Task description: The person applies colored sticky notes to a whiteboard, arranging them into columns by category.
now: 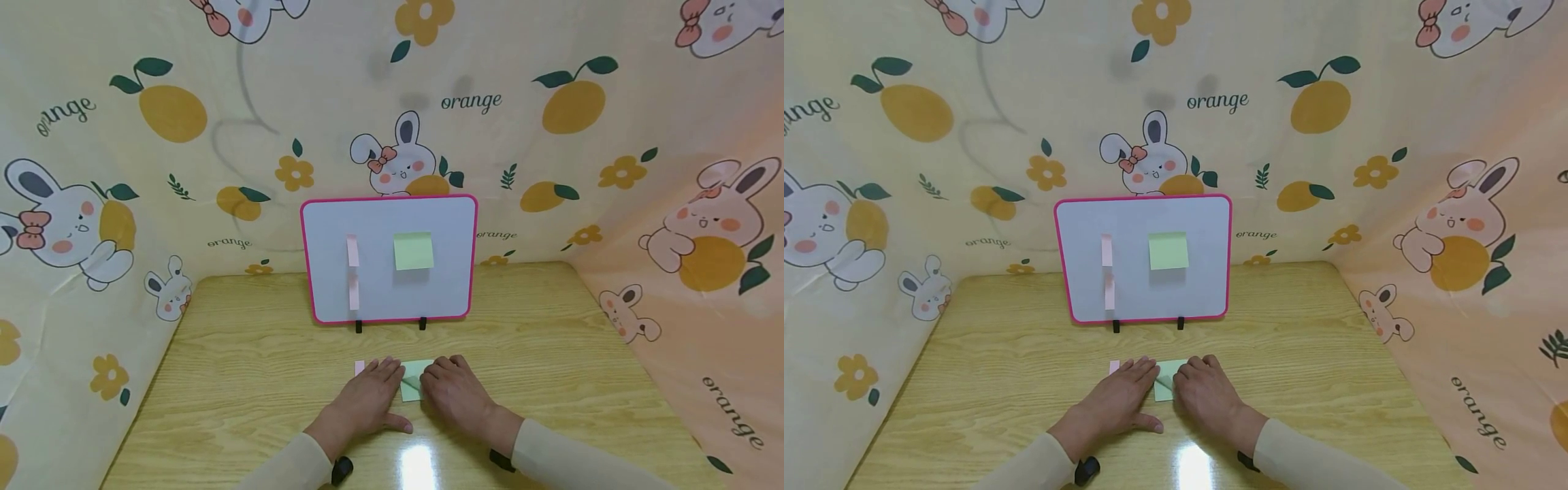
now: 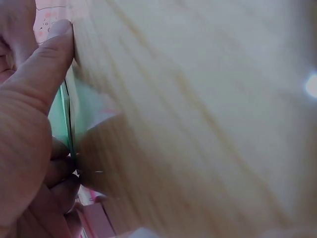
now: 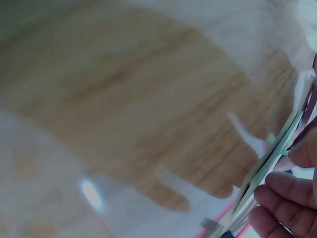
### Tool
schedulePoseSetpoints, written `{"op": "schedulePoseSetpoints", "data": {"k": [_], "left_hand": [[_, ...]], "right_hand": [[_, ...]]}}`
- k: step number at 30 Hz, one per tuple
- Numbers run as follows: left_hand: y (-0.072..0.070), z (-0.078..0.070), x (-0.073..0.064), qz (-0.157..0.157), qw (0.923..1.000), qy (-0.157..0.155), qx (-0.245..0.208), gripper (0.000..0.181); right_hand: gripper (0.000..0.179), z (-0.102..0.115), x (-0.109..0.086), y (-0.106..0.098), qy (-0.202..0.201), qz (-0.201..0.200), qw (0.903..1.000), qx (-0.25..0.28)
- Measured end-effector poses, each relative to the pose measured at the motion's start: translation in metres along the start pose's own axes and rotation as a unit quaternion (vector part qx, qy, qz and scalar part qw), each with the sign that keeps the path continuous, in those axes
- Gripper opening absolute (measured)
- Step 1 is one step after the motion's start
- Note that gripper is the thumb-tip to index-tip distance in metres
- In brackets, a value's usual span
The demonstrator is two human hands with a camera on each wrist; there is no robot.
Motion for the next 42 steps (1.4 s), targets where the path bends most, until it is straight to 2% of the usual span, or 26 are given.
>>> {"op": "schedulePoseSetpoints", "data": {"k": [7,14,21,26,35,39,42], "left_hand": [[0.001,-0.001,0.001,0.001,1.0000,-0.002,0.000,0.107],[0.002,-0.001,0.001,-0.003,1.0000,-0.004,-0.004,0.108],[0.003,-0.001,0.001,0.003,0.9999,-0.006,-0.008,0.108],[0.002,-0.002,0.001,0.001,1.0000,-0.005,-0.007,0.107],[0.001,-0.002,0.001,-0.002,0.9999,-0.005,-0.013,0.107],[-0.003,0.000,-0.003,-0.023,0.9990,-0.009,-0.039,0.105],[-0.012,0.002,-0.012,-0.047,0.9976,-0.011,-0.049,0.095]], "right_hand": [[0.013,0.006,0.003,0.003,-0.036,0.012,0.9976,-0.057],[0.017,0.009,0.001,0.007,-0.075,0.044,0.9910,-0.102],[0.018,-0.001,0.003,0.005,-0.031,0.021,0.9987,-0.036],[0.017,-0.004,0.004,0.009,-0.037,0.014,0.9990,-0.019],[0.018,-0.005,0.003,0.008,-0.048,-0.018,0.9984,-0.024],[0.017,-0.005,0.003,0.007,-0.050,-0.022,0.9982,-0.022],[0.016,-0.005,0.004,0.006,-0.051,-0.023,0.9982,-0.021]]}}
Point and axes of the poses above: each hand's wrist, its own x-axis towards the middle knuckle, its own y-axis out of the palm, z = x × y, the point moved 7 cm from there along x, towards the middle knuckle, and after that the axes turned 12 degrees about -z, right-handed, at the moved point
